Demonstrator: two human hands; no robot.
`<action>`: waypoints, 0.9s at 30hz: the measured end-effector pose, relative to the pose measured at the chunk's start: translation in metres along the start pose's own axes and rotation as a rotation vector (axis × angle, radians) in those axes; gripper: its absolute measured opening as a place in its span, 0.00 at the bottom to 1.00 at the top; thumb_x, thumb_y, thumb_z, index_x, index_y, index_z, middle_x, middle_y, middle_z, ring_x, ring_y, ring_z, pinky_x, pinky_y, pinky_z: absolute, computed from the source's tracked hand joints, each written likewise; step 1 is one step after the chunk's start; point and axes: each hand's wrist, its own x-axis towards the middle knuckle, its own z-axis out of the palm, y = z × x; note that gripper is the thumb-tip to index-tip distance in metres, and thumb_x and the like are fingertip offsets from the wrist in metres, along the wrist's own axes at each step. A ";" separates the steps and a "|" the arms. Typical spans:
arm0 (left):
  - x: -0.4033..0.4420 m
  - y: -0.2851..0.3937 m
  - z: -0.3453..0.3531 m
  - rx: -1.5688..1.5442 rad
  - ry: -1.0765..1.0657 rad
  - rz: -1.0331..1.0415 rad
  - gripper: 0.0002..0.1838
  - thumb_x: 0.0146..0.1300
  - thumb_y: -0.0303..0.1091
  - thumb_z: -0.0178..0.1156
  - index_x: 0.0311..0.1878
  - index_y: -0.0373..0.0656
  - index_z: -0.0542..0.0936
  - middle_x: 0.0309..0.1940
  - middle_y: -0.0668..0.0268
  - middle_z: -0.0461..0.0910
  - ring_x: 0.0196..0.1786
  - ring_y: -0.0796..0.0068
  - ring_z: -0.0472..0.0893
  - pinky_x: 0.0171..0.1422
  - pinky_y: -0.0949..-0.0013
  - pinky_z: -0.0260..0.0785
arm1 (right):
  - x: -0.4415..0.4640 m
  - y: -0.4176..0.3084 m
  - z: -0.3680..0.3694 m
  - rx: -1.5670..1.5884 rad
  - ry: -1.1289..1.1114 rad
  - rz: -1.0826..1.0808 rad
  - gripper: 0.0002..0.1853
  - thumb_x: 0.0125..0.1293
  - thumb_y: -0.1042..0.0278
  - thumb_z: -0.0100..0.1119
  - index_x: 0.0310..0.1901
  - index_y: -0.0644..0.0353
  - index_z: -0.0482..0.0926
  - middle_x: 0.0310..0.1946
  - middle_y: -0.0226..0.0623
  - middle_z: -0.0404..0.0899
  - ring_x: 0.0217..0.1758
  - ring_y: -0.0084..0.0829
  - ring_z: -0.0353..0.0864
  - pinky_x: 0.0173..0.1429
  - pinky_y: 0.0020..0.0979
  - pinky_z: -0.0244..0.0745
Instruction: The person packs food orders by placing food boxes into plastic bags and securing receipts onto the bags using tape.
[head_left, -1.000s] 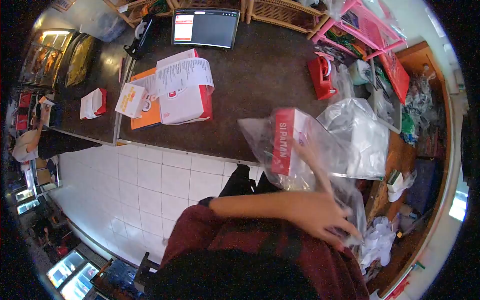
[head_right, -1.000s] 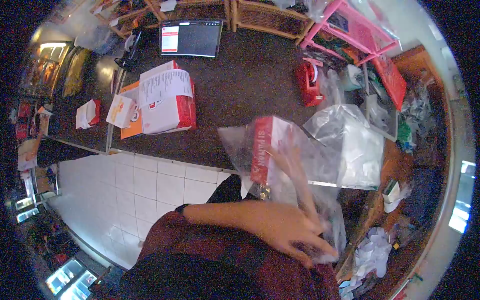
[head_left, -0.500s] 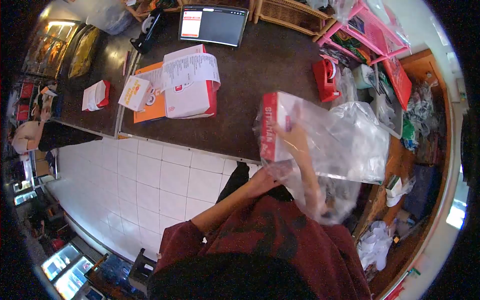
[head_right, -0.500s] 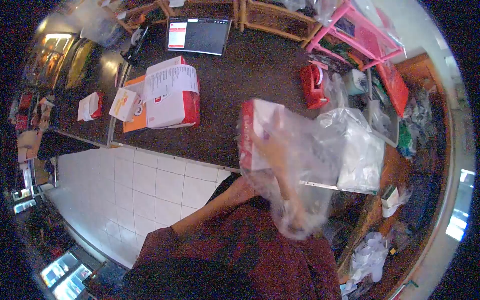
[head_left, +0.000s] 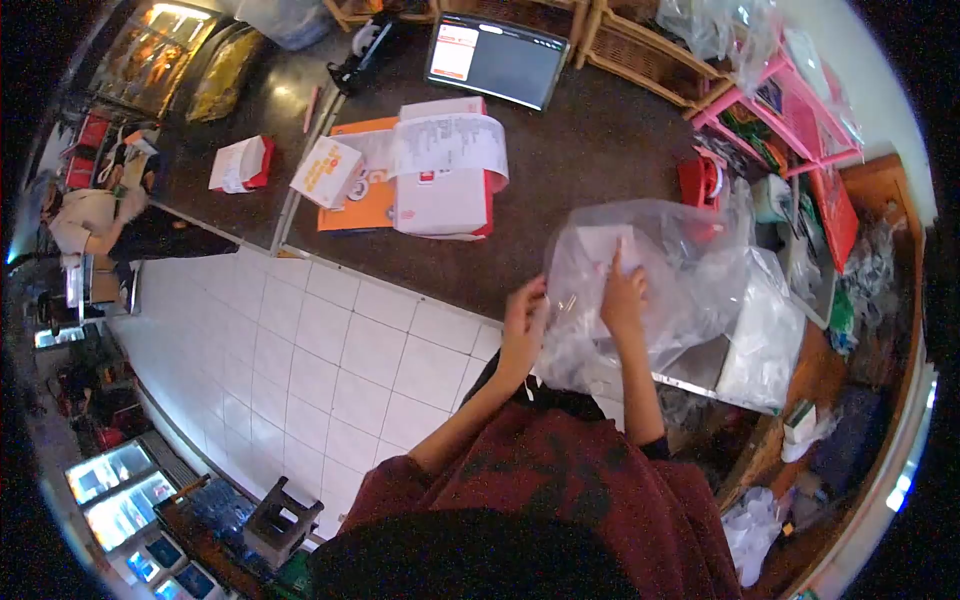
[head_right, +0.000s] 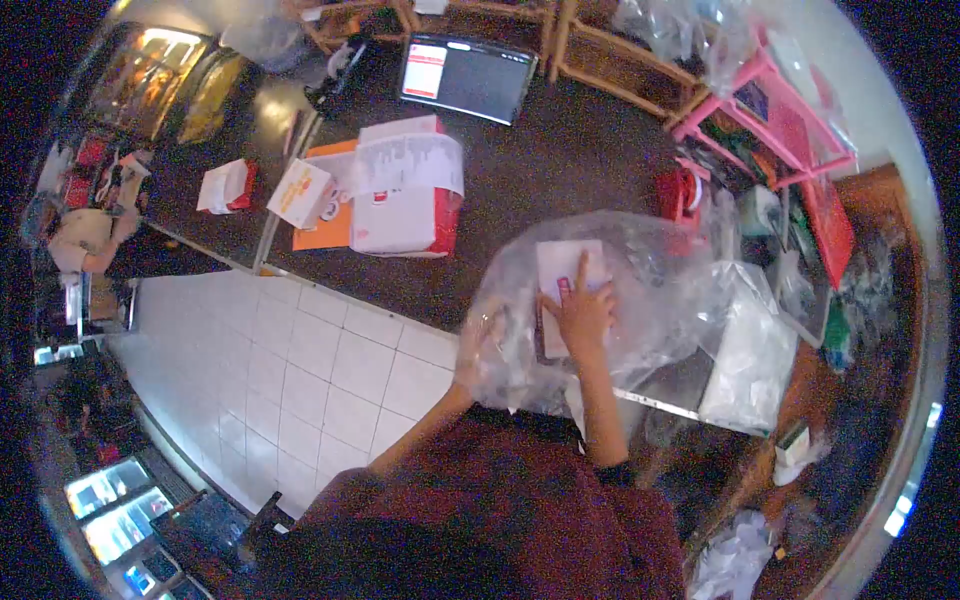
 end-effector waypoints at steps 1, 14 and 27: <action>0.013 0.041 -0.012 0.136 0.126 0.143 0.12 0.59 0.27 0.51 0.46 0.38 0.72 0.39 0.61 0.71 0.43 0.68 0.71 0.48 0.70 0.62 | 0.001 0.008 -0.012 0.055 -0.041 -0.098 0.37 0.55 0.43 0.54 0.62 0.51 0.54 0.49 0.66 0.64 0.51 0.58 0.66 0.50 0.51 0.64; 0.225 0.092 -0.157 0.851 -0.022 0.532 0.34 0.46 0.45 0.65 0.56 0.41 0.67 0.49 0.55 0.71 0.54 0.60 0.69 0.54 0.58 0.63 | 0.146 -0.129 -0.084 0.753 -0.060 -0.502 0.17 0.60 0.54 0.55 0.35 0.62 0.77 0.27 0.38 0.76 0.33 0.24 0.77 0.34 0.28 0.72; 0.125 0.117 -0.038 0.269 0.140 0.287 0.18 0.57 0.42 0.55 0.41 0.37 0.66 0.26 0.46 0.75 0.31 0.45 0.76 0.34 0.53 0.67 | 0.146 -0.094 -0.086 2.118 -1.105 -0.421 0.40 0.58 0.32 0.36 0.55 0.66 0.64 0.56 0.43 0.66 0.61 0.37 0.63 0.64 0.38 0.56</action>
